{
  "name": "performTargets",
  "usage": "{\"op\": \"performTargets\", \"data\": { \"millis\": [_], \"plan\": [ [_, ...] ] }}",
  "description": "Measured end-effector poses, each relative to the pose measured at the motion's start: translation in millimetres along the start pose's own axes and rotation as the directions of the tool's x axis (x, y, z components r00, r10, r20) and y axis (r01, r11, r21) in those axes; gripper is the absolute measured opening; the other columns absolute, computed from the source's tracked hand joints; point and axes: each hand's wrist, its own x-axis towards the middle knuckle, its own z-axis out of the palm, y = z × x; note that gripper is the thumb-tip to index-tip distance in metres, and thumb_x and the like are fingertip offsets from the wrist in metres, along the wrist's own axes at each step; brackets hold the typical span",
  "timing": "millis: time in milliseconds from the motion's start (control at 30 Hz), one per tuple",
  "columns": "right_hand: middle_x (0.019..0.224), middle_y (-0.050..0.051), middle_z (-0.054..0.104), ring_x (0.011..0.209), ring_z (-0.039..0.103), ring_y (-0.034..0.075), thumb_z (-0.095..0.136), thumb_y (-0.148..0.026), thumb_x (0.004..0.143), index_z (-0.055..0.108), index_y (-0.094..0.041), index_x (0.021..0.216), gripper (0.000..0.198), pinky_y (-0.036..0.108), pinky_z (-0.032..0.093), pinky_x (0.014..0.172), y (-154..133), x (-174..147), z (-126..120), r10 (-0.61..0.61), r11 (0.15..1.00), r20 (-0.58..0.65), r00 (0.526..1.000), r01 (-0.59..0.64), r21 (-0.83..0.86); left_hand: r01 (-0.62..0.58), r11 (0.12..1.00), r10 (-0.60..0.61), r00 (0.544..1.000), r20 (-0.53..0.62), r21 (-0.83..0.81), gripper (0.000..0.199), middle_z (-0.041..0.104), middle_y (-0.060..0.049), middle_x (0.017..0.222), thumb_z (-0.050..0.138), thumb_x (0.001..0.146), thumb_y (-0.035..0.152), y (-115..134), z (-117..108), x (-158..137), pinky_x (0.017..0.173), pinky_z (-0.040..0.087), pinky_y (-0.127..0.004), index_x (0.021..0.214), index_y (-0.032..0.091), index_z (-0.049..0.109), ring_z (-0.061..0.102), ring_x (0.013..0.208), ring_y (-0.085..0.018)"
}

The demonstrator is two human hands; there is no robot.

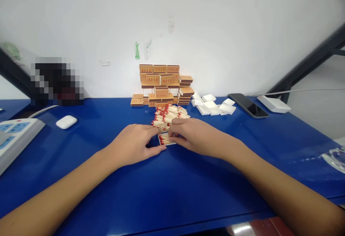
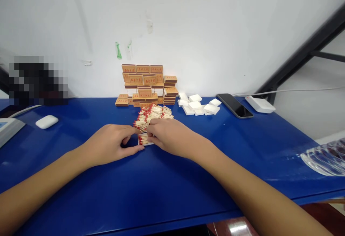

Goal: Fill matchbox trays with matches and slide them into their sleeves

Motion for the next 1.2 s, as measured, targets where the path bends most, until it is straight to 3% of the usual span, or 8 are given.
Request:
{"op": "performTargets", "data": {
  "millis": [333, 667, 867, 1200],
  "plan": [
    [0.098, 0.006, 0.065, 0.08, 0.057, 0.017, 0.058, -0.019, 0.103, 0.068, -0.015, 0.099, 0.012, 0.029, 0.034, 0.068, 2.0, -0.2, 3.3, 0.027, 0.998, -0.08, 0.996, -0.031, -0.053, 0.012, 1.0, -0.012, 1.0, 0.021, -0.016, 0.032, 0.064, 0.0, 0.072, 0.063, 0.097, 0.05, -0.5, 0.6, 1.1, 0.058, 0.033, -0.03, 0.095, 0.019, 0.067, 0.057, 0.061, -0.017],
    [0.093, 0.006, 0.065, 0.079, 0.056, 0.017, 0.057, -0.018, 0.102, 0.068, -0.015, 0.095, 0.014, 0.03, 0.036, 0.07, 0.4, -1.1, 2.2, 0.024, 0.998, -0.049, 0.999, -0.027, -0.055, 0.001, 1.0, -0.001, 1.0, 0.008, 0.002, 0.035, 0.062, 0.0, 0.07, 0.062, 0.097, 0.052, -0.8, 0.5, -0.1, 0.056, 0.032, -0.03, 0.085, 0.02, 0.062, 0.054, 0.057, -0.015],
    [0.093, 0.005, 0.065, 0.08, 0.057, 0.016, 0.057, -0.016, 0.101, 0.066, -0.015, 0.092, 0.012, 0.029, 0.038, 0.071, 1.0, -0.1, 3.6, 0.009, 1.0, -0.074, 0.997, -0.008, 0.022, -0.004, 1.0, 0.004, 1.0, 0.001, 0.001, 0.034, 0.063, 0.001, 0.071, 0.062, 0.097, 0.053, -1.2, 1.7, 1.0, 0.056, 0.033, -0.029, 0.087, 0.02, 0.063, 0.055, 0.057, -0.015],
    [0.093, 0.005, 0.064, 0.08, 0.057, 0.016, 0.058, -0.018, 0.102, 0.067, -0.015, 0.093, 0.013, 0.03, 0.038, 0.071, 1.2, 1.5, 5.7, 0.016, 1.0, -0.057, 0.998, -0.017, -0.01, 0.004, 1.0, -0.004, 1.0, 0.013, -0.008, 0.031, 0.061, 0.001, 0.068, 0.063, 0.097, 0.049, 1.3, -2.0, 0.1, 0.055, 0.033, -0.03, 0.088, 0.02, 0.064, 0.057, 0.058, -0.016]
  ]
}}
